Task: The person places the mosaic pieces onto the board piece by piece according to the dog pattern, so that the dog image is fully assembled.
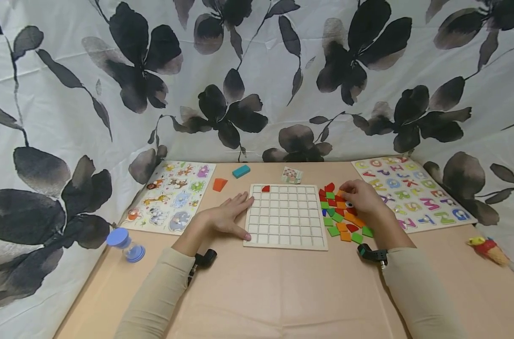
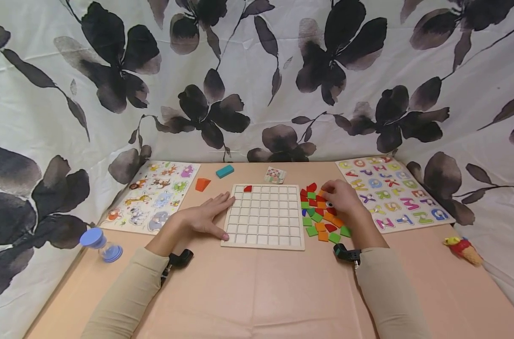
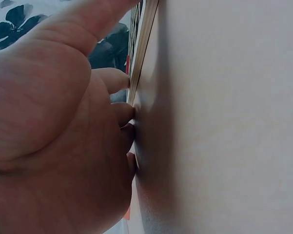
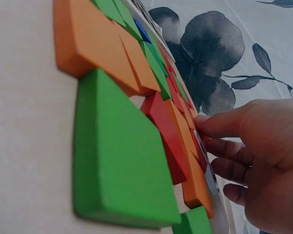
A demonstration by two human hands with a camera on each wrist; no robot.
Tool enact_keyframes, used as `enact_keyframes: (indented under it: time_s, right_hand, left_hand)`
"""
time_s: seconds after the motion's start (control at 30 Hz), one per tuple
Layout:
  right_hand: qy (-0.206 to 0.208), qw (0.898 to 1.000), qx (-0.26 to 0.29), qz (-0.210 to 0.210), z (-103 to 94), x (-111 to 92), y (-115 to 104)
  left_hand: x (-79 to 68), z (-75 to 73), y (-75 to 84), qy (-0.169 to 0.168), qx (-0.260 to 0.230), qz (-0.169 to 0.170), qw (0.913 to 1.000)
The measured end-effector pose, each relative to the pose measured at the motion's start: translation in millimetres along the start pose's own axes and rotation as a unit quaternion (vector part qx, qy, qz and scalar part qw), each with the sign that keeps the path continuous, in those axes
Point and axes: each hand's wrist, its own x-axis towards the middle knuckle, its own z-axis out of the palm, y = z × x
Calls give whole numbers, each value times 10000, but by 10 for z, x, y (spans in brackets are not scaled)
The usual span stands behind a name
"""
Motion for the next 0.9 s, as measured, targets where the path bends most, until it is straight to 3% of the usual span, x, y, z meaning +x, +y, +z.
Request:
enact_keyframes:
  time_s: [0.23,0.33,0.47,0.7,0.9]
  right_hand:
    - [350,9989,42,-304,-7,-30,-143]
    - [671,9921,-367,-994,-2,-25,-323]
    - [945,9717,-718,-2042,113,56,-609]
    - [355,9640,-61,-2634,575,372,-918]
    - [-108,9604,-492,-2740,979,592,-1061]
  left_hand:
    - [0,2,-3,-4,-83,9,10000]
    - [4,2,-5,3,-69,8,10000]
    - [0,-3,-1,48,-83,22,10000]
    - [-1,24,-14,-12,-78,-64,9999]
    - [19,21,-17,-8,-39,-31,10000]
